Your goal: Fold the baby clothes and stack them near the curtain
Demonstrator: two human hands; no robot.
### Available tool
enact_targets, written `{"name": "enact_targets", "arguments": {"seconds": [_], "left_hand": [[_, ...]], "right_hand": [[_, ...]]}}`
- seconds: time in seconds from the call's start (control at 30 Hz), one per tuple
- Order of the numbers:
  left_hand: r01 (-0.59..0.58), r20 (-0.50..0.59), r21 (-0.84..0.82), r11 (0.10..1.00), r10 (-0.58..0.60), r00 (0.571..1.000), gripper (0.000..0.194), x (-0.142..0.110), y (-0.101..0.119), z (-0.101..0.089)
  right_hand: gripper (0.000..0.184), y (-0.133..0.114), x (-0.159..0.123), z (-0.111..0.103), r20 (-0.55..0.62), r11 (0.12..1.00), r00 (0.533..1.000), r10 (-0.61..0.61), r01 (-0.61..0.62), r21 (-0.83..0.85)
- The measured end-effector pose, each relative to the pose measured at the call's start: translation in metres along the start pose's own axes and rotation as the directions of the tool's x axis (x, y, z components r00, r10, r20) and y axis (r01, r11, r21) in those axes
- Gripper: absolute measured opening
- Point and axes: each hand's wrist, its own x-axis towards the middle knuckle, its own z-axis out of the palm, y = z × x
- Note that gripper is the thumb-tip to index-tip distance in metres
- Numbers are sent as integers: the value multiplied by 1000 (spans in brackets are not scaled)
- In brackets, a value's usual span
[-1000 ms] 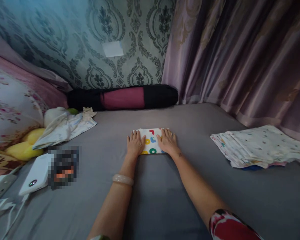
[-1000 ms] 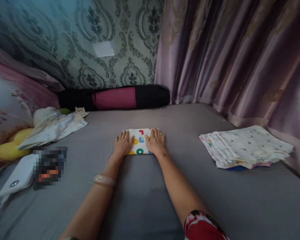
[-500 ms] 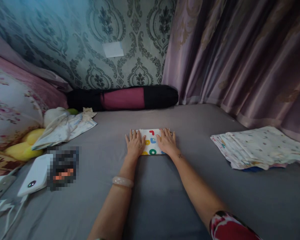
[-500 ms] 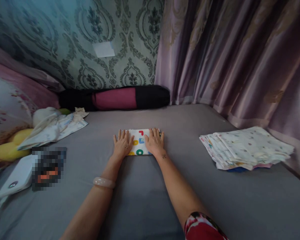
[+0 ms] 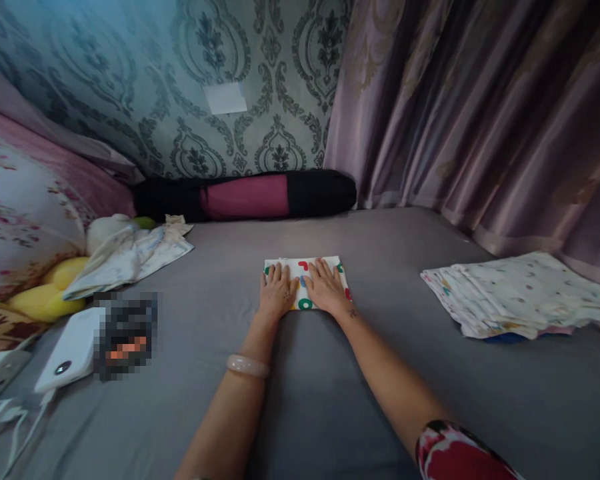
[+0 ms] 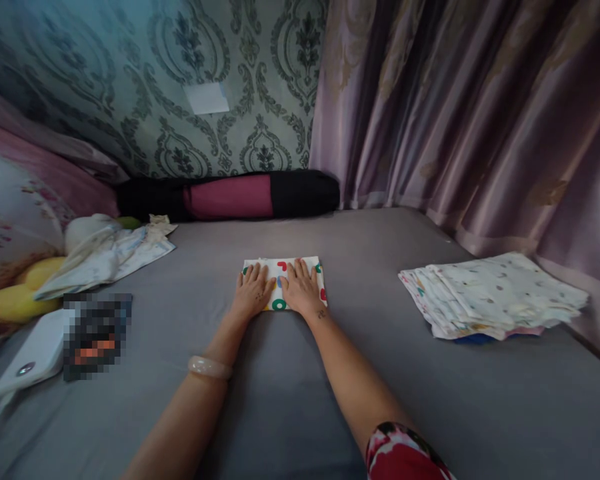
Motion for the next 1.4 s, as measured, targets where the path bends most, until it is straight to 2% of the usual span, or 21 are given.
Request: {"name": "enact_targets", "arguments": {"seconds": [0.27, 0.5, 0.8, 0.97, 1.17, 1.3, 1.4], "left_hand": [[-38, -85, -20, 999, 36, 996, 56, -2, 5, -2], [-61, -20, -8, 998, 61, 998, 54, 0, 5, 3], [-66, -40, -50, 997, 64, 997, 46, -4, 5, -6], [11, -114, -107, 994, -23, 993, 41, -1, -8, -6], [-9, -141, -195, 981, -19, 990, 38, 1, -21, 1], [-37, -191, -320, 947, -27, 981, 38, 3, -25, 3], [4, -204, -432, 902, -102, 974, 37, 4, -29, 0]], "right_hand": [[54, -6, 6, -5, -49, 999, 998, -43, 43, 5], [55, -8, 10, -2, 54, 997, 996, -77, 77, 13], [54, -10, 8, -6, 47, 997, 996, -71, 70, 15], [55, -23, 0, -6, 2, 991, 991, -131, 131, 22], [56, -28, -3, 2, 45, 991, 990, -134, 134, 16], [56, -26, -2, 3, 46, 991, 990, -132, 132, 6], [56, -28, 0, 0, 73, 992, 989, -126, 126, 5]]}}
